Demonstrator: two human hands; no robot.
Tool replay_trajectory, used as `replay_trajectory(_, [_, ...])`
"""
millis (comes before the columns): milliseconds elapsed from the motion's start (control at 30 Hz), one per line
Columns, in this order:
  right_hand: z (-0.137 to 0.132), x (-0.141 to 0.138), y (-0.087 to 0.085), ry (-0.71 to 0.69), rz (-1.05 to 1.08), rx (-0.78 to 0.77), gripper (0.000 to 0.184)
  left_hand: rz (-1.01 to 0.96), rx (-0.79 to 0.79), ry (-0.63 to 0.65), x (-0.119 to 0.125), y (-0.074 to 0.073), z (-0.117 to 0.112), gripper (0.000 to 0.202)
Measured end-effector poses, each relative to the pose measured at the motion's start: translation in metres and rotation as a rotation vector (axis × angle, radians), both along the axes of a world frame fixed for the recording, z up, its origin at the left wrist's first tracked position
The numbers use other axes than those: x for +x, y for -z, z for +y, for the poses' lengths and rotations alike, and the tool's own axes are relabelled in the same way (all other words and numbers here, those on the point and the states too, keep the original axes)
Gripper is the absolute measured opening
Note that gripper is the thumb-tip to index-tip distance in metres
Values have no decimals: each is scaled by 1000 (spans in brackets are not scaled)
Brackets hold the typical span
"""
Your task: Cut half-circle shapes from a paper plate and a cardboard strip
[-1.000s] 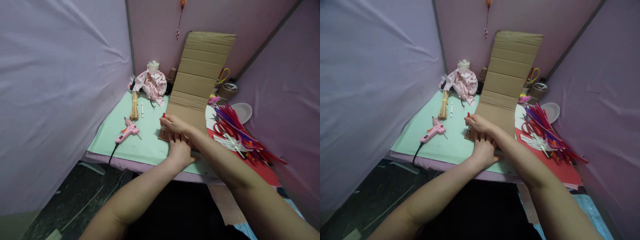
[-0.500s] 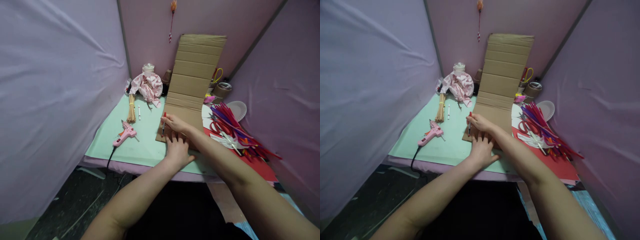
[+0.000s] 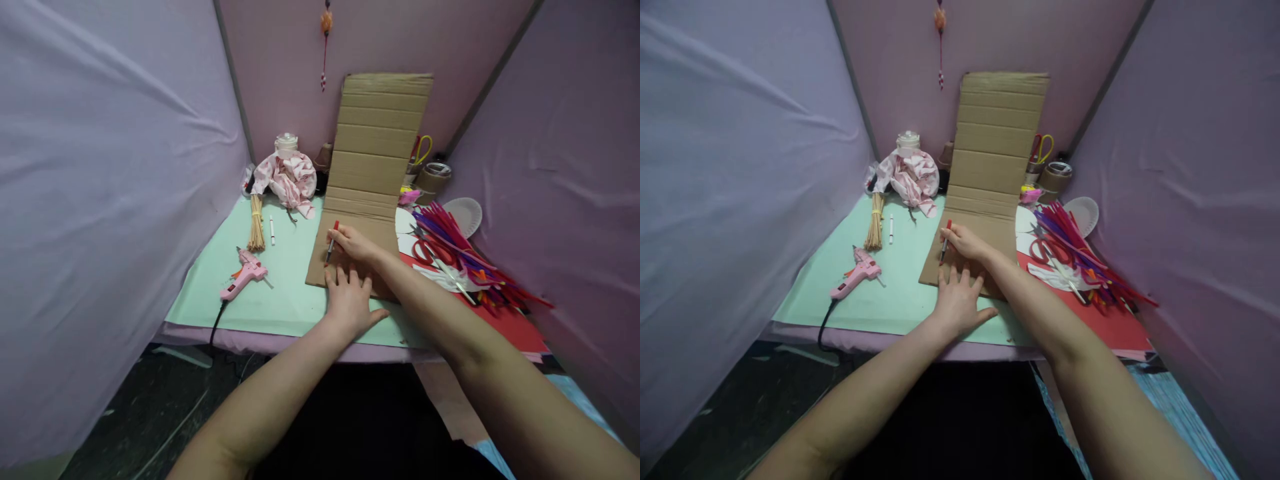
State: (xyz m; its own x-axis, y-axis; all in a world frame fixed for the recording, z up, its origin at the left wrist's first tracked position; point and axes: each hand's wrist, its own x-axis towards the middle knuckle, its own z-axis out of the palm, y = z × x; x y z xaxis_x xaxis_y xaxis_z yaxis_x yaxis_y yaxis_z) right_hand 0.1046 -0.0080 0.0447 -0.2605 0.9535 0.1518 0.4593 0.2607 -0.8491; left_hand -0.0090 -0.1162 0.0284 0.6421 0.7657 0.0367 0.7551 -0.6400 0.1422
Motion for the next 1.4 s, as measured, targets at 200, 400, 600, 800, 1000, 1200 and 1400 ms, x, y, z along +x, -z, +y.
replay_trajectory(200, [0,12,1,48,-1,28,40,26,-9,2,0,-4,0,83])
replay_trajectory(400, [-5,24,3,95,9,38,41,47,-14,-3,1,-6,0,83])
replay_trajectory(600, [-16,34,7,151,51,51,38,67,-12,-14,4,-6,0,82])
replay_trajectory(800, [-22,45,14,187,86,58,38,75,3,-19,5,-7,-1,81])
replay_trajectory(1000, [-28,61,24,245,122,89,40,86,15,-25,6,-9,-1,80])
replay_trajectory(1200, [-39,68,25,276,134,97,44,77,41,-36,7,-8,-2,81])
replay_trajectory(1400, [-50,69,24,296,132,98,43,95,49,-38,9,-5,-2,81])
